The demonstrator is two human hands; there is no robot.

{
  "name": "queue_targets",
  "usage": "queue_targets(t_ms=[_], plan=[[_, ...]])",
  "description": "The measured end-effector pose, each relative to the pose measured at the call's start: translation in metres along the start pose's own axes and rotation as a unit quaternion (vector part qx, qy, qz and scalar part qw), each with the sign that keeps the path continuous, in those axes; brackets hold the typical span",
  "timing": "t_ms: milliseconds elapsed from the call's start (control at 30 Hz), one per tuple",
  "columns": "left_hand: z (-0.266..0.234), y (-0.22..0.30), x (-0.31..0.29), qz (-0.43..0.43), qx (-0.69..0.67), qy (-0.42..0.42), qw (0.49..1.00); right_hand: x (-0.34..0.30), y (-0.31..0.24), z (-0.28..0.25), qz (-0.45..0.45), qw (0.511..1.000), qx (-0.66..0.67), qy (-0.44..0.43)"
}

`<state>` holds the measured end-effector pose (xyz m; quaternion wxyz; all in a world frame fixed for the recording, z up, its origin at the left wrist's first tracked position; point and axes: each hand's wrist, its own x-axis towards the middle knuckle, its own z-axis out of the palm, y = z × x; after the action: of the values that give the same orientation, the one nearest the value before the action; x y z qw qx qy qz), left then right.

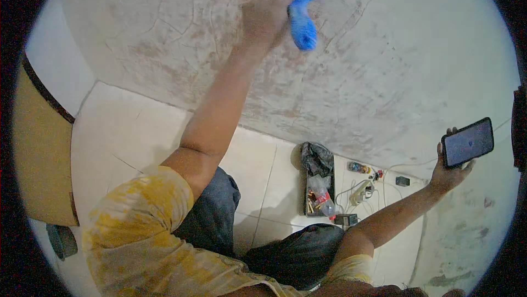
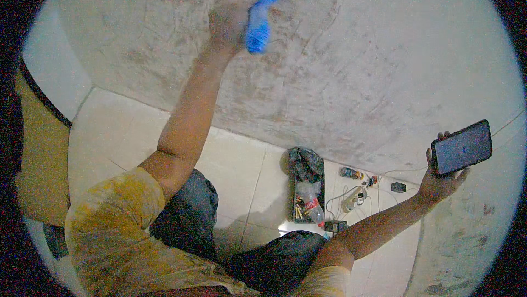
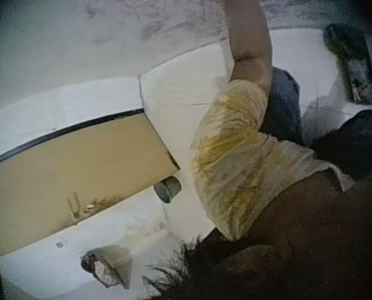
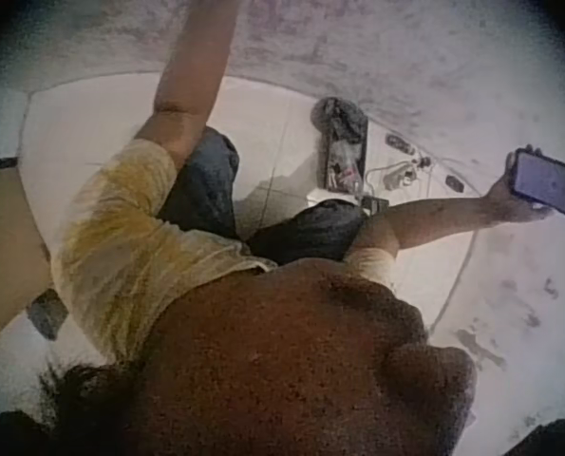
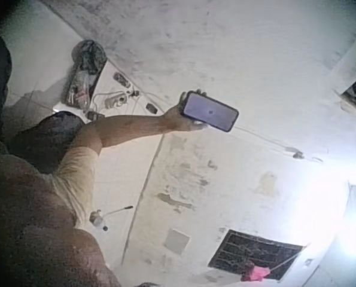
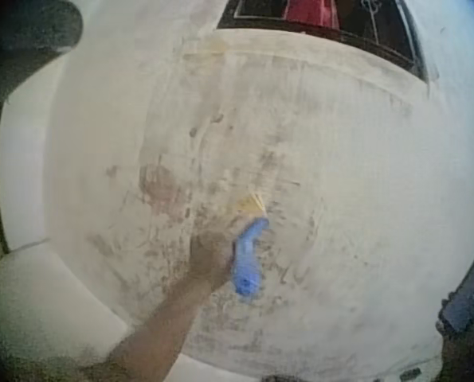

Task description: The person uses a brush to sweep dust and debris off the surface of a wall while holding a phone in their other hand.

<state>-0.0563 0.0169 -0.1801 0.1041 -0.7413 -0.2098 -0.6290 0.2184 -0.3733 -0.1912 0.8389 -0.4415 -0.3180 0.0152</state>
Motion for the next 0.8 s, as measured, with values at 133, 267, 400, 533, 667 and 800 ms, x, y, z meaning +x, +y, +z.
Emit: queue_targets(t_ms=[133,267,400,533,667,800], plan=[[0.008,0.013,-0.01,0.049,-0.01,-0.049,0.998,0.0,0.001,0.002,0.004,0.999,0.018,-0.045],[0.019,0.015,-0.028,0.008,-0.044,-0.362,0.931,-0.002,0.0,0.014,0.002,1.0,-0.023,-0.013],[0.042,0.007,-0.05,-0.028,-0.078,-0.537,0.839,-0.006,-0.003,0.019,0.003,1.0,0.002,-0.022],[0.028,-0.016,-0.034,-0.025,-0.147,-0.342,0.928,-0.013,-0.007,0.031,-0.047,0.987,-0.15,0.032],[0.009,-0.02,-0.009,0.014,-0.123,-0.14,0.982,-0.01,-0.006,0.012,-0.095,0.993,-0.071,-0.015],[0.002,-0.01,-0.004,-0.025,-0.124,-0.075,0.989,-0.005,-0.007,0.003,-0.027,0.999,-0.047,-0.001]])
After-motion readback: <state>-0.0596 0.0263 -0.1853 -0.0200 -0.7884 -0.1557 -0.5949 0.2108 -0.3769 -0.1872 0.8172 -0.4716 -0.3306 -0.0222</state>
